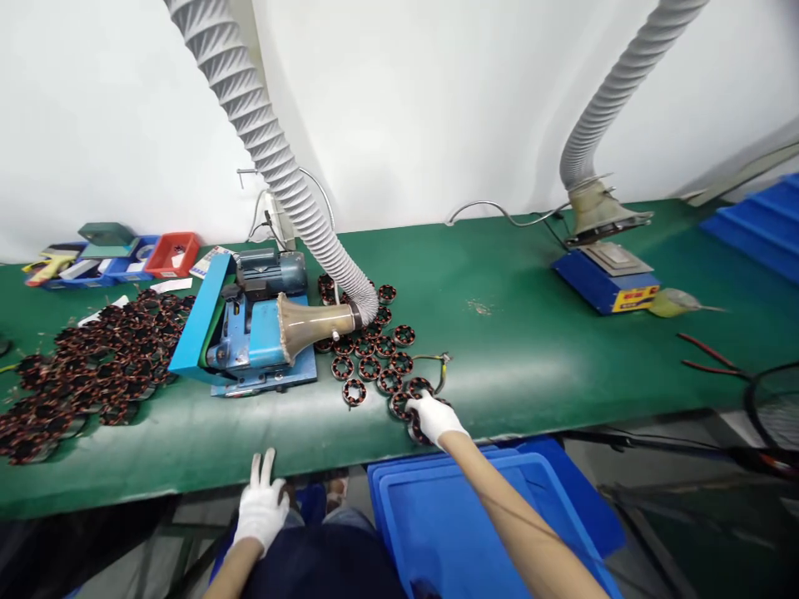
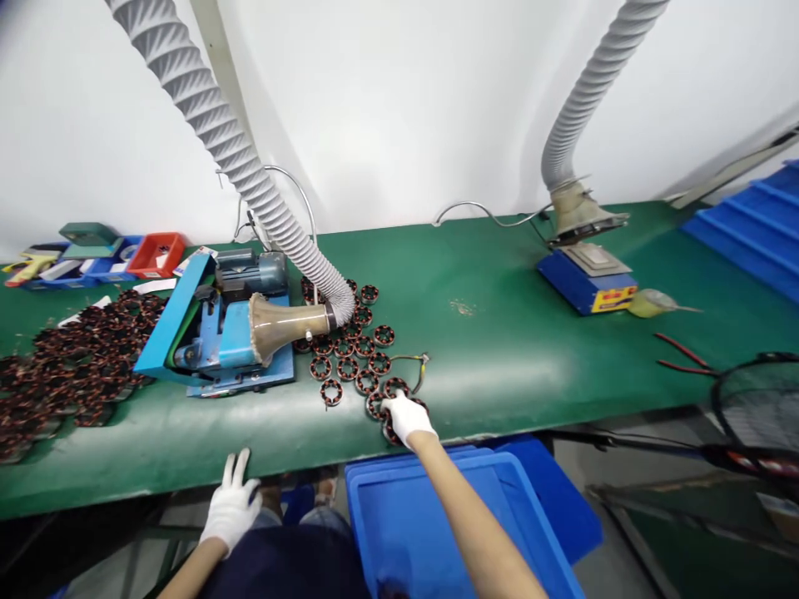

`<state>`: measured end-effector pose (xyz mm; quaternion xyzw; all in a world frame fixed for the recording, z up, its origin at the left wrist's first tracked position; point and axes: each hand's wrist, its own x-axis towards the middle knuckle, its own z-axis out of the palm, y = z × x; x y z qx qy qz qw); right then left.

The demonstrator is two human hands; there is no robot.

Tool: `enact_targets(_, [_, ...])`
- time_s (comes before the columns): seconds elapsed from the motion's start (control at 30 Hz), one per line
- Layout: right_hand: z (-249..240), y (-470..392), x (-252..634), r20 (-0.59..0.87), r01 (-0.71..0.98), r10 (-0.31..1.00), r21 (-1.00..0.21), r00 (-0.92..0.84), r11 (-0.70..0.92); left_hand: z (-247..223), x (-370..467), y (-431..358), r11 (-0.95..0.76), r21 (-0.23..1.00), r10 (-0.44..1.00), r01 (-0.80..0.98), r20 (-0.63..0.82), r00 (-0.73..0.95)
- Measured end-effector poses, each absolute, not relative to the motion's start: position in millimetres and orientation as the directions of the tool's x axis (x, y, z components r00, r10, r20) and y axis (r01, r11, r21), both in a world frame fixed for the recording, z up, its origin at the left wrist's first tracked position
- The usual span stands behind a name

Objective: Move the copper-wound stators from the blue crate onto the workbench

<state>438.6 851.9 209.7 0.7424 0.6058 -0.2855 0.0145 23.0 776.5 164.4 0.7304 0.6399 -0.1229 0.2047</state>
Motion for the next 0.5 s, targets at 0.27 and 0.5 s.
enact_targets(0.27, [237,852,430,-0.138,0.819,0.963,-0.507,0.231,-0.269,168,29,776,-0.107,0.061,0.886,0.992,-0.447,0.123])
enact_targets(0.5, [251,624,541,-0.336,0.468,0.516,-0.217,0.788,-0.857,175,31,786,-0.172,-0.028,0.863,0.985,-0.486,0.137])
